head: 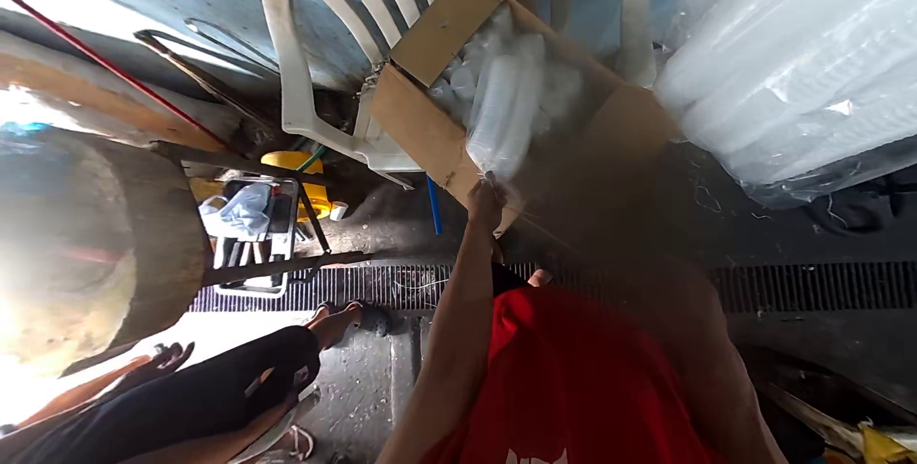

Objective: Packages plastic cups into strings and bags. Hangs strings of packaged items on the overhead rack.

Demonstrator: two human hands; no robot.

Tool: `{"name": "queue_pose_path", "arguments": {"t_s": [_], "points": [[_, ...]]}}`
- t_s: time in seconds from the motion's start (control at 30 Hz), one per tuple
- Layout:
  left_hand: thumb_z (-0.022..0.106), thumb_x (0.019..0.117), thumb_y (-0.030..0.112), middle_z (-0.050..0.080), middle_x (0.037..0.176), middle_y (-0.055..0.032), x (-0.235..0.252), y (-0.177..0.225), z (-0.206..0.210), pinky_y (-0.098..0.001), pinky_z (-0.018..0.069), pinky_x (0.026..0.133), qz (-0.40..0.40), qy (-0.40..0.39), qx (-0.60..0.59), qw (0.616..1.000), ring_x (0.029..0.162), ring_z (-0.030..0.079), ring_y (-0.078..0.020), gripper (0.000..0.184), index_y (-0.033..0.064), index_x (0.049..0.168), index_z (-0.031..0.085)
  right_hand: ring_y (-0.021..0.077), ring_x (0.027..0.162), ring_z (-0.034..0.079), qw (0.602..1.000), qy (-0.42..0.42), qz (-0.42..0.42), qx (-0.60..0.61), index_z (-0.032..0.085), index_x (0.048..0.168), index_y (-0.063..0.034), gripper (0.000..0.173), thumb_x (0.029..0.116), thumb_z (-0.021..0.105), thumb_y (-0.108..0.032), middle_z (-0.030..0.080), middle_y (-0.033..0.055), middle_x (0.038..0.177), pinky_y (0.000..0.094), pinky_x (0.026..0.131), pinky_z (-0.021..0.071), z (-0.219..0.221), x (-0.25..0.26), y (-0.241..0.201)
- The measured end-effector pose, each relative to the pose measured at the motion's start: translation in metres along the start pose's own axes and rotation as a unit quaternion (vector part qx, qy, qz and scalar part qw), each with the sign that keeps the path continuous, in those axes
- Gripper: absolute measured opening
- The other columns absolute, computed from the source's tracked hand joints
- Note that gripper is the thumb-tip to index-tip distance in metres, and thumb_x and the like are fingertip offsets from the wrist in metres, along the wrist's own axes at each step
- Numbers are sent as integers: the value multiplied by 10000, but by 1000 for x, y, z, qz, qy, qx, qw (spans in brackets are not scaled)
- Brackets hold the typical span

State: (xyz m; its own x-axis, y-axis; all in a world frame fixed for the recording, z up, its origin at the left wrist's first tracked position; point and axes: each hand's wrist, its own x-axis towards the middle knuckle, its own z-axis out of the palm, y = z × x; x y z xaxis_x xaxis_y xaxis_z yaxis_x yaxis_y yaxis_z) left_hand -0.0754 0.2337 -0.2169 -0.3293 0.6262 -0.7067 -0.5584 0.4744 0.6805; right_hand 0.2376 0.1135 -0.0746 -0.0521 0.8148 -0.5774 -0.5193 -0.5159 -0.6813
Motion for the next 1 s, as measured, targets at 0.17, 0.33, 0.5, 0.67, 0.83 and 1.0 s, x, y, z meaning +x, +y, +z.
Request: {"name": "queue_pose_path", "arguments": {"t_s": [0.17, 0.33, 0.5, 0.67, 0.83, 1.0], "points": [[496, 1071, 255, 593, 846, -28, -3, 10, -5, -223, 495, 539, -50, 0, -43, 998, 607, 558, -92, 179, 109, 1157, 553, 90, 650, 596, 1000, 0, -20, -5, 687, 1027, -79, 398, 1079, 321, -227, 662, 15, 859, 251, 621, 548, -16, -1, 1], [496, 1044, 204, 619, 976, -82, -4, 24, -10, -346, 576, 706, -70, -19, -32, 997, 774, 636, -177, 203, 86, 1207, 525, 77, 660, 597, 999, 2, -28, -29, 694, 1018, -107, 429, 1080, 292, -241, 670, -10, 862, 242, 635, 546, -25, -2, -5], [495, 1027, 209, 595, 1068, -119, 1, 38, -17, -447, 577, 752, -68, -8, 0, 998, 857, 629, -239, 272, 94, 1273, 515, 56, 659, 583, 997, 33, -51, -38, 671, 1000, -155, 482, 1077, 204, -242, 646, -51, 831, 220, 627, 529, -40, -4, -19], [480, 1059, 211, 490, 716, -8, 5, 36, -25, -364, 557, 596, -21, -24, 131, 991, 580, 532, -149, 125, 108, 1097, 540, 46, 651, 566, 997, 22, -67, -31, 680, 997, -172, 509, 1085, 186, -260, 641, -65, 830, 205, 613, 508, -47, -1, -30], [466, 1054, 123, 573, 846, -107, 16, 33, -47, -397, 582, 712, 100, -76, 323, 938, 707, 611, -183, 189, -39, 1068, 563, 11, 576, 525, 990, -39, -116, -63, 716, 902, -223, 373, 1056, 424, -397, 620, -100, 749, 171, 525, 458, -50, -32, -61], [522, 1067, 214, 636, 848, -191, -7, 40, -49, -542, 550, 709, 262, -90, 523, 806, 758, 649, -327, 245, -11, 1059, 621, 44, 626, 589, 963, -89, -204, -153, 736, 930, -226, 287, 1039, 549, -414, 664, -79, 807, 206, 567, 516, -46, -78, -112]]}}
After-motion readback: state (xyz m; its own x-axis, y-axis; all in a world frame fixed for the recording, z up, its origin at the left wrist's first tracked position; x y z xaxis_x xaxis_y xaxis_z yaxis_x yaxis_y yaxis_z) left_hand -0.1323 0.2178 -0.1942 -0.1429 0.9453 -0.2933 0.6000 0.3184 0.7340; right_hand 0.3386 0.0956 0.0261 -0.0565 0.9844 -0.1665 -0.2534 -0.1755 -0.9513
